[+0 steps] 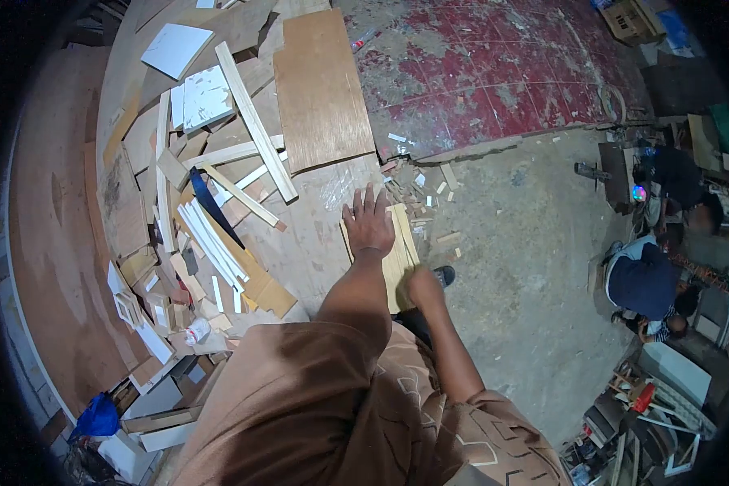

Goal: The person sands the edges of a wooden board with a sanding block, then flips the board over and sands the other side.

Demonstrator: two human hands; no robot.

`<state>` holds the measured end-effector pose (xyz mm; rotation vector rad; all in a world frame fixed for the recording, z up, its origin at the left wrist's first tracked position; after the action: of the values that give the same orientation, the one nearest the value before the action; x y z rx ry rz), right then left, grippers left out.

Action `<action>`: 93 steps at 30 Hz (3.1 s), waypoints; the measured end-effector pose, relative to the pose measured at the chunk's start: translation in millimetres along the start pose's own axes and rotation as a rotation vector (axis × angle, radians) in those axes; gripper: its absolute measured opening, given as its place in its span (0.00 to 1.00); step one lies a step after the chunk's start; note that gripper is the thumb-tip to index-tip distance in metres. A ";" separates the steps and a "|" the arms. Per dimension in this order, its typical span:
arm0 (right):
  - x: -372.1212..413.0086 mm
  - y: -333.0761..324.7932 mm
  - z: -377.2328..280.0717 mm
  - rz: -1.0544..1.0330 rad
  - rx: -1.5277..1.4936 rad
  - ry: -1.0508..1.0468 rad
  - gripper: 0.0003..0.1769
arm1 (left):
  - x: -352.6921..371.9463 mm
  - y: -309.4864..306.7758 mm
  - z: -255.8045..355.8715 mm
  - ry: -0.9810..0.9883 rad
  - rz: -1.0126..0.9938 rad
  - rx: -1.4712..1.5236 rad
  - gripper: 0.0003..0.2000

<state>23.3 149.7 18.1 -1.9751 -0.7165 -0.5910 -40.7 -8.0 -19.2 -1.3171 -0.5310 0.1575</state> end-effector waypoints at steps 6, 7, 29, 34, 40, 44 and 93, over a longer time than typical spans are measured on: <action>7.8 17.3 14.6 0.052 -0.016 0.088 0.20 | 0.2 -1.6 -0.2 -0.007 -0.010 -0.004 0.27; 29.6 12.0 18.7 0.041 -0.053 0.115 0.20 | -0.5 -1.2 0.3 -0.002 -0.012 0.000 0.27; 102.3 -7.5 19.5 -0.019 -0.009 0.193 0.17 | 2.8 -4.2 -1.1 0.017 0.022 0.034 0.27; -11.8 12.1 -3.9 -0.108 0.167 -0.041 0.11 | 3.2 -1.3 -1.2 0.019 0.040 0.007 0.27; 27.9 -9.5 -8.7 -0.133 0.078 0.067 0.12 | 1.2 -3.3 0.4 0.012 0.006 -0.007 0.27; 95.7 -34.9 1.6 -0.150 0.005 0.219 0.16 | -0.3 -1.2 -0.7 -0.001 -0.010 0.000 0.28; 105.7 -10.4 23.9 -0.068 0.029 0.146 0.15 | -0.6 -6.0 1.0 0.001 0.026 0.021 0.27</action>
<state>94.5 201.0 82.6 -1.8653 -0.6996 -0.7528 -42.7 -9.0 -13.4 -1.3043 -0.5103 0.1837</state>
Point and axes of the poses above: each hand's wrist, its own x-axis away from the middle knuckle, its own y-axis out of the palm, z = x × y, the point moved 7 cm from there along -x, towards the middle knuckle, and after that the axes turned 8 degrees about -y, right-handed, at the moved point
